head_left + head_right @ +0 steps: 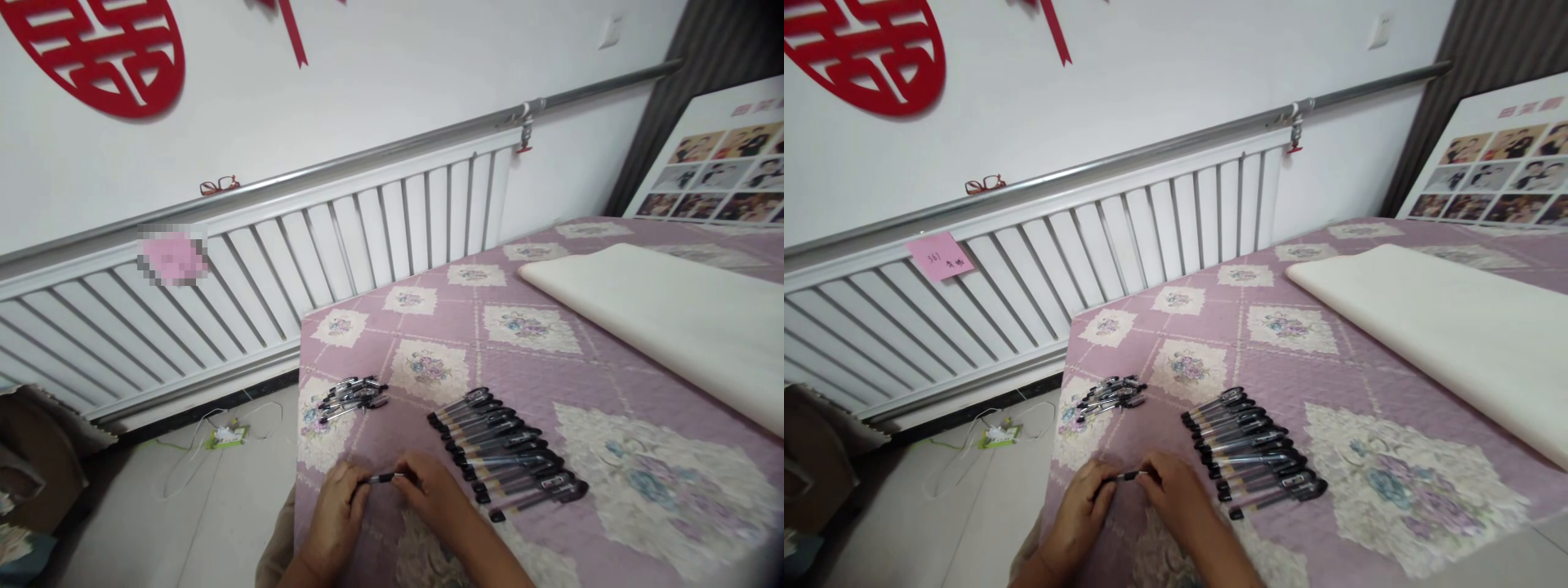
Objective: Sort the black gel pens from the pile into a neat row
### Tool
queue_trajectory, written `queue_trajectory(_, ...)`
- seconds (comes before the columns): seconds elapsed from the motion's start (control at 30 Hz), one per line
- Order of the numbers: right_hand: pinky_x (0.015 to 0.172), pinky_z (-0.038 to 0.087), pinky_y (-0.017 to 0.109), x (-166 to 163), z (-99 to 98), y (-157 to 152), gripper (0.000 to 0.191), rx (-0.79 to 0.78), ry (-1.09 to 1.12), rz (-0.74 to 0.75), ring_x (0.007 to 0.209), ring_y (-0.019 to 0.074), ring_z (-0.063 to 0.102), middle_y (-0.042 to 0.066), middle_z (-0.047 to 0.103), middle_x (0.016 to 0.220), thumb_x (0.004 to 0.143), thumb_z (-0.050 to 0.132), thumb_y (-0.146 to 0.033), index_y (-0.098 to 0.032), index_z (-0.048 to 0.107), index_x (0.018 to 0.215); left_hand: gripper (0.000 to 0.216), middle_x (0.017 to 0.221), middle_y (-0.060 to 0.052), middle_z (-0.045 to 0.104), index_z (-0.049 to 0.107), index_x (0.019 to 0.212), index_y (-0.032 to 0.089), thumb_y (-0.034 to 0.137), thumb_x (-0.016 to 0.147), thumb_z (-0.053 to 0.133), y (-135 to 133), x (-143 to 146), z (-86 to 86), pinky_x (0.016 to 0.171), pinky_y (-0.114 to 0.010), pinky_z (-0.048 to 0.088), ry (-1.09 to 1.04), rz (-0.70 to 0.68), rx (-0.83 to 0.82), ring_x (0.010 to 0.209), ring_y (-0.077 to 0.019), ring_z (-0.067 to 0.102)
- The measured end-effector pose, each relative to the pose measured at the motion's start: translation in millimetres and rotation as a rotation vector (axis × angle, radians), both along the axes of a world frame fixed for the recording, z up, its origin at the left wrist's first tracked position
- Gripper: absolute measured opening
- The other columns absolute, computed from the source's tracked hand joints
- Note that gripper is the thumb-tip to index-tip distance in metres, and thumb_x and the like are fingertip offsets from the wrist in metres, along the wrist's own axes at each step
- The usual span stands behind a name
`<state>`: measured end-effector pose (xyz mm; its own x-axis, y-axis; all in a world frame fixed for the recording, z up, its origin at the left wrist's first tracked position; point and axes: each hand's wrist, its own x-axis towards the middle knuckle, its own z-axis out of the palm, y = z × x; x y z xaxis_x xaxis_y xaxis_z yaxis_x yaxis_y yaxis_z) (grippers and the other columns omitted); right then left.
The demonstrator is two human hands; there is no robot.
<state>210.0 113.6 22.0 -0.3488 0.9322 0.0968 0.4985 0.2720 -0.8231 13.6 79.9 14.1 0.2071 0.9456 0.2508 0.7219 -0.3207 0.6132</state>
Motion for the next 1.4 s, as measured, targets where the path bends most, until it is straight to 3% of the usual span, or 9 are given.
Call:
queue_trajectory(0.1, 0.065, 0.038, 0.025, 0, -0.4, 0, 0.020, 0.002, -0.045, 0.005, 0.072, 0.0167, 0.056, 0.002, 0.064, 0.074, 0.085, 0.049, -0.030, -0.019, 0.060, 0.071, 0.021, 0.093, -0.006, 0.063, 0.063, 0.096, 0.022, 0.025, 0.090, 0.044, -1, 1, 2.8, 0.086, -0.038, 0.046, -0.004, 0.000, -0.012, 0.092, -0.0211, 0.056)
queue_trajectory(0.27, 0.071, 0.039, 0.025, 0, 0.3, -1, 0.010, 0.008, -0.005, -0.008, 0.079, 0.0166, 0.058, 0.002, 0.066, 0.085, 0.080, 0.054, -0.024, -0.021, 0.062, 0.086, 0.020, 0.092, -0.006, 0.062, 0.062, 0.095, 0.022, 0.025, 0.091, 0.042, -1, 1, 4.0, 0.083, -0.037, 0.047, -0.023, 0.004, -0.034, 0.090, -0.0208, 0.056)
queue_trajectory(0.4, 0.067, 0.038, 0.026, 0, -0.4, -1, 0.015, -0.005, -0.066, 0.002, 0.075, 0.0171, 0.057, 0.002, 0.065, 0.077, 0.083, 0.050, -0.027, -0.020, 0.061, 0.075, 0.020, 0.092, -0.006, 0.062, 0.062, 0.094, 0.022, 0.025, 0.090, 0.043, -1, 1, 2.1, 0.085, -0.037, 0.046, -0.019, 0.004, -0.019, 0.092, -0.0212, 0.056)
queue_trajectory(0.57, 0.073, 0.040, 0.026, 0, 0.6, -2, 0.014, -0.001, -0.021, -0.001, 0.083, 0.0173, 0.058, 0.003, 0.066, 0.088, 0.081, 0.052, -0.025, -0.020, 0.063, 0.089, 0.020, 0.092, -0.006, 0.062, 0.063, 0.094, 0.022, 0.026, 0.090, 0.043, 1, -1, -2.1, 0.084, -0.036, 0.046, -0.022, 0.005, -0.017, 0.090, -0.0210, 0.056)
queue_trajectory(0.7, 0.070, 0.039, 0.026, 0, 2.4, -1, 0.014, -0.002, -0.072, 0.016, 0.080, 0.0173, 0.058, 0.003, 0.066, 0.081, 0.083, 0.050, -0.025, -0.020, 0.062, 0.077, 0.022, 0.091, -0.007, 0.063, 0.063, 0.095, 0.022, 0.026, 0.091, 0.043, 1, -2, -3.1, 0.083, -0.037, 0.047, -0.009, -0.003, -0.022, 0.090, -0.0212, 0.056)
queue_trajectory(0.9, 0.069, 0.040, 0.027, -1, 3.4, -1, 0.017, 0.002, -0.105, -0.007, 0.078, 0.0178, 0.059, 0.003, 0.066, 0.079, 0.085, 0.049, -0.029, -0.020, 0.061, 0.077, 0.022, 0.092, -0.007, 0.063, 0.063, 0.095, 0.022, 0.027, 0.091, 0.042, 0, -1, -0.5, 0.085, -0.038, 0.046, -0.014, 0.002, -0.031, 0.091, -0.0216, 0.056)
queue_trajectory(1.13, 0.080, 0.044, 0.030, 0, -0.9, 1, 0.021, 0.006, 0.021, -0.088, 0.089, 0.0202, 0.062, 0.008, 0.068, 0.095, 0.085, 0.048, -0.028, -0.019, 0.062, 0.098, 0.024, 0.096, -0.007, 0.062, 0.059, 0.098, 0.020, 0.032, 0.091, 0.040, 1, -4, -10.6, 0.086, -0.038, 0.046, -0.140, 0.128, -0.031, 0.093, -0.0214, 0.057)
queue_trajectory(1.3, 0.079, 0.044, 0.031, 2, -2.4, 2, 0.021, 0.025, -0.019, -0.086, 0.088, 0.0209, 0.062, 0.007, 0.069, 0.091, 0.085, 0.046, -0.028, -0.020, 0.064, 0.092, 0.026, 0.101, -0.008, 0.063, 0.055, 0.106, 0.016, 0.032, 0.091, 0.040, 15, 0, -11.9, 0.087, -0.038, 0.046, -0.204, 0.227, -0.013, 0.095, -0.0210, 0.058)
queue_trajectory(1.4, 0.078, 0.044, 0.031, 2, -2.8, 2, 0.021, 0.042, -0.036, -0.070, 0.087, 0.0206, 0.062, 0.007, 0.069, 0.091, 0.086, 0.045, -0.027, -0.020, 0.064, 0.091, 0.028, 0.107, -0.008, 0.063, 0.057, 0.111, 0.017, 0.028, 0.088, 0.045, 36, 8, -6.3, 0.090, -0.037, 0.045, -0.173, 0.193, 0.046, 0.100, -0.0209, 0.057)
